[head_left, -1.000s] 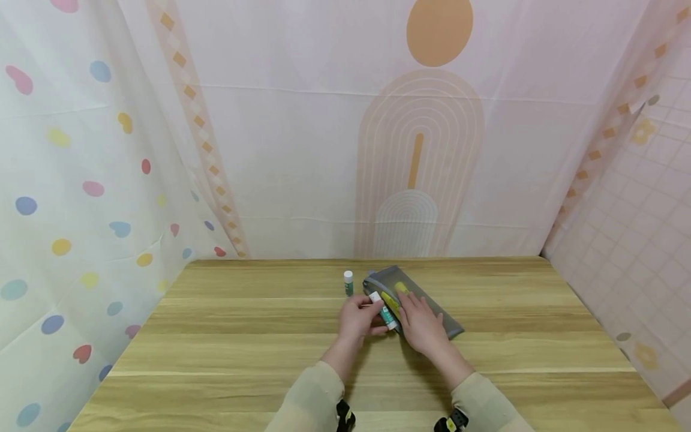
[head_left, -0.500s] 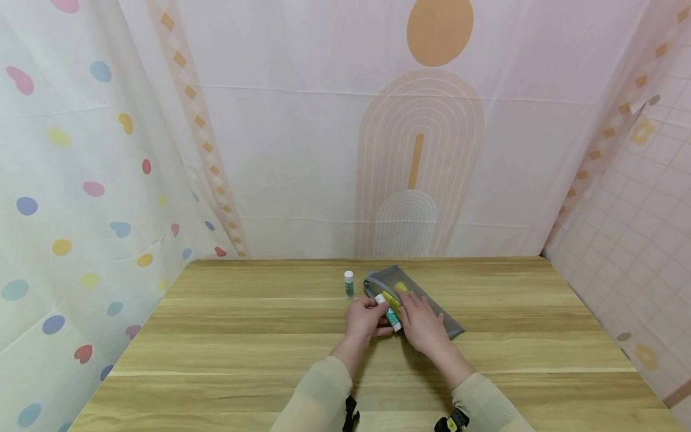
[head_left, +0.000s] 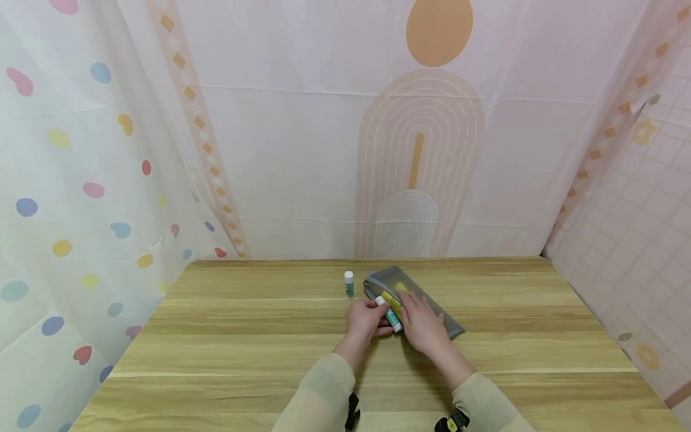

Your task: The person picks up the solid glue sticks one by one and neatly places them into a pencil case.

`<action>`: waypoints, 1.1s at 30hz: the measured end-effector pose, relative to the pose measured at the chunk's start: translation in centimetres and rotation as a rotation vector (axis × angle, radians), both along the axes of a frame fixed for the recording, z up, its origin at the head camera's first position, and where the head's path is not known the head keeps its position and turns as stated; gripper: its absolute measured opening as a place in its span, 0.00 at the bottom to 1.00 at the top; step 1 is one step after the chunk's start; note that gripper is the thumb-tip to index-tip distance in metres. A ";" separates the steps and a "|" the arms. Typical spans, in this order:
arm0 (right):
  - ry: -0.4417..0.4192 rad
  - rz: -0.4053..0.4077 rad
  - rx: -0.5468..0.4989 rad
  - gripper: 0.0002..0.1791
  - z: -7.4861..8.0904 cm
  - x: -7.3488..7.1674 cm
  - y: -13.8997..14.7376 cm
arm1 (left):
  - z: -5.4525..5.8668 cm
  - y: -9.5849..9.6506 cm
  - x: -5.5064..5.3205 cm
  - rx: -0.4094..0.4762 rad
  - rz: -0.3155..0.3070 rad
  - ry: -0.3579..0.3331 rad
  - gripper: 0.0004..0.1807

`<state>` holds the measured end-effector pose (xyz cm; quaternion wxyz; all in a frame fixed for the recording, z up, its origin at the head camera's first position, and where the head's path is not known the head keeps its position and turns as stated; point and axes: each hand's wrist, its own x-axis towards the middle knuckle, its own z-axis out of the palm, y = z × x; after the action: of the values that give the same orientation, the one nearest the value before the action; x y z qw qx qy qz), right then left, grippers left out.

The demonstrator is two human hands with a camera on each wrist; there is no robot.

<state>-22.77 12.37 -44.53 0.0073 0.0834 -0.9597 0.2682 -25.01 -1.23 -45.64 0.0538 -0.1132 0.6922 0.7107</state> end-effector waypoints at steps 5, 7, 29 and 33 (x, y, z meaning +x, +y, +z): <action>0.004 0.003 0.005 0.25 -0.2 -0.1 0.0 | -0.1 0.1 -0.1 -0.017 0.000 -0.015 0.11; 0.007 0.005 0.006 0.25 -0.2 -0.1 0.0 | 0.0 0.1 -0.1 -0.019 -0.004 -0.018 0.11; 0.013 0.013 0.009 0.24 -0.1 0.0 -0.3 | 0.5 0.8 0.5 0.115 -0.059 -0.015 0.16; 0.016 0.010 0.016 0.24 -0.1 0.0 -0.3 | 0.3 0.7 0.5 0.112 -0.062 -0.013 0.16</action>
<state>-22.81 12.10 -44.65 0.0130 0.0907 -0.9613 0.2600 -24.54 -0.53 -45.32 0.0869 -0.0931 0.6542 0.7456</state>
